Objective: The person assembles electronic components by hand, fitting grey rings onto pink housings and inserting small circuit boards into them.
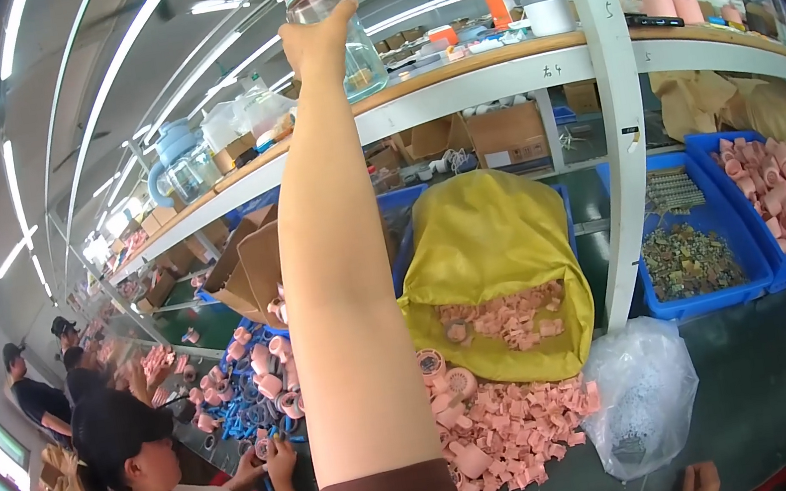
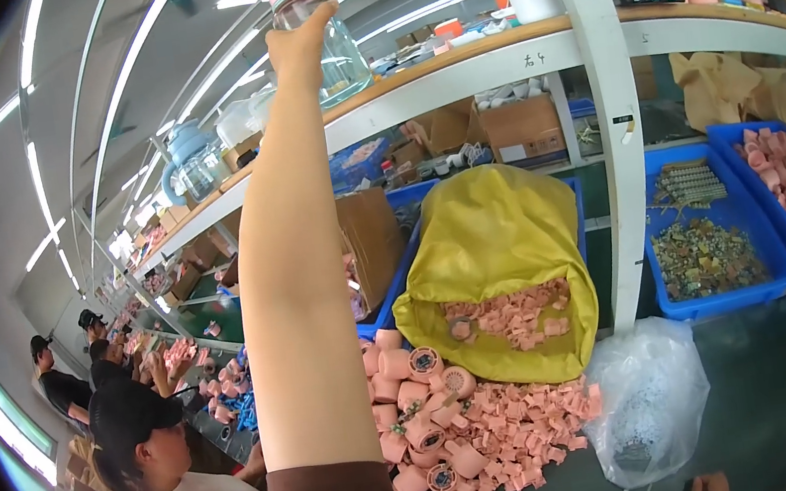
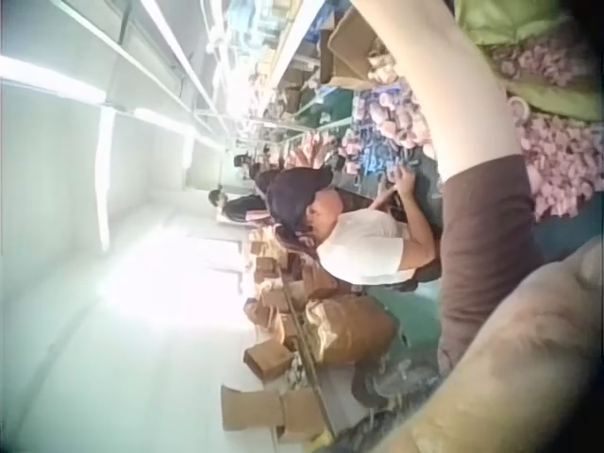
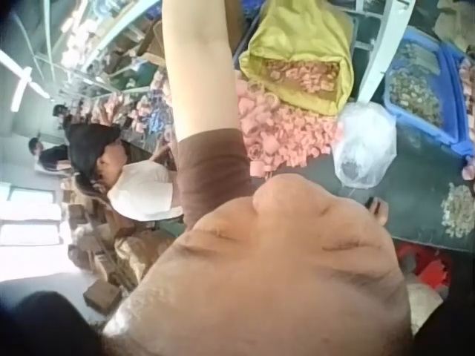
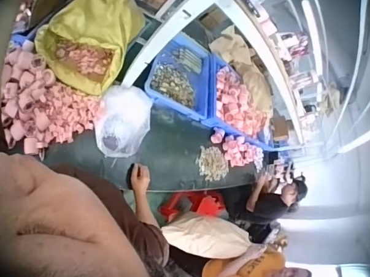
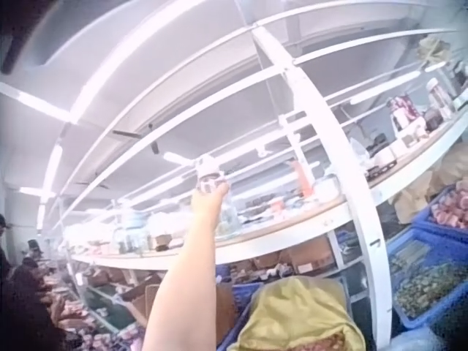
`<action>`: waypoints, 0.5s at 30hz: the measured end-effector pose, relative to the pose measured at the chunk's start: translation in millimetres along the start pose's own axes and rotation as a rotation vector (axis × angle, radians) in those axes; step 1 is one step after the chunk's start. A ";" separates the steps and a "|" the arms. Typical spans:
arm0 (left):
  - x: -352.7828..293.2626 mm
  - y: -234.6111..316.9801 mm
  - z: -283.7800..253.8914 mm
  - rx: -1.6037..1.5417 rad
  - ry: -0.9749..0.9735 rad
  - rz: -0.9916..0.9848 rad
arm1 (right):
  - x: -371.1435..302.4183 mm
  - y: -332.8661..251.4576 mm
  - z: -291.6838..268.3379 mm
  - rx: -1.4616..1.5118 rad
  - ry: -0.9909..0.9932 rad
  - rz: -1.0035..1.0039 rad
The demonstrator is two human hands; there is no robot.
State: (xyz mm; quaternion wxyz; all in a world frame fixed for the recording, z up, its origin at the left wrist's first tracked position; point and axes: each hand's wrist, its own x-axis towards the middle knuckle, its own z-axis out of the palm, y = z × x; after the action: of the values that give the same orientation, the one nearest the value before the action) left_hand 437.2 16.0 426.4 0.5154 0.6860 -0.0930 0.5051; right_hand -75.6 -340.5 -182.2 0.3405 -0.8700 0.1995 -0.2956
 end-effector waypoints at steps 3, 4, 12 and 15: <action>-12.8 -21.8 -2.8 0.096 -0.026 -0.015 | 13.2 17.7 20.4 0.007 -0.036 -0.035; -14.5 -18.6 0.9 0.124 0.002 -0.013 | 12.4 3.4 15.8 0.009 -0.023 -0.047; -24.4 -24.3 8.8 0.151 -0.033 -0.046 | 24.7 -84.4 -19.4 -0.003 -0.014 -0.127; -26.7 -42.1 10.0 0.098 -0.107 -0.069 | 22.7 -76.7 -15.8 -0.014 -0.026 -0.153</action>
State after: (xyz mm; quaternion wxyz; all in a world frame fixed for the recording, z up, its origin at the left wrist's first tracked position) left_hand 457.8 16.5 380.0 0.4925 0.7392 -0.0719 0.4537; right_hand -57.8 -307.6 -109.7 0.3133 -0.8889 0.1301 -0.3078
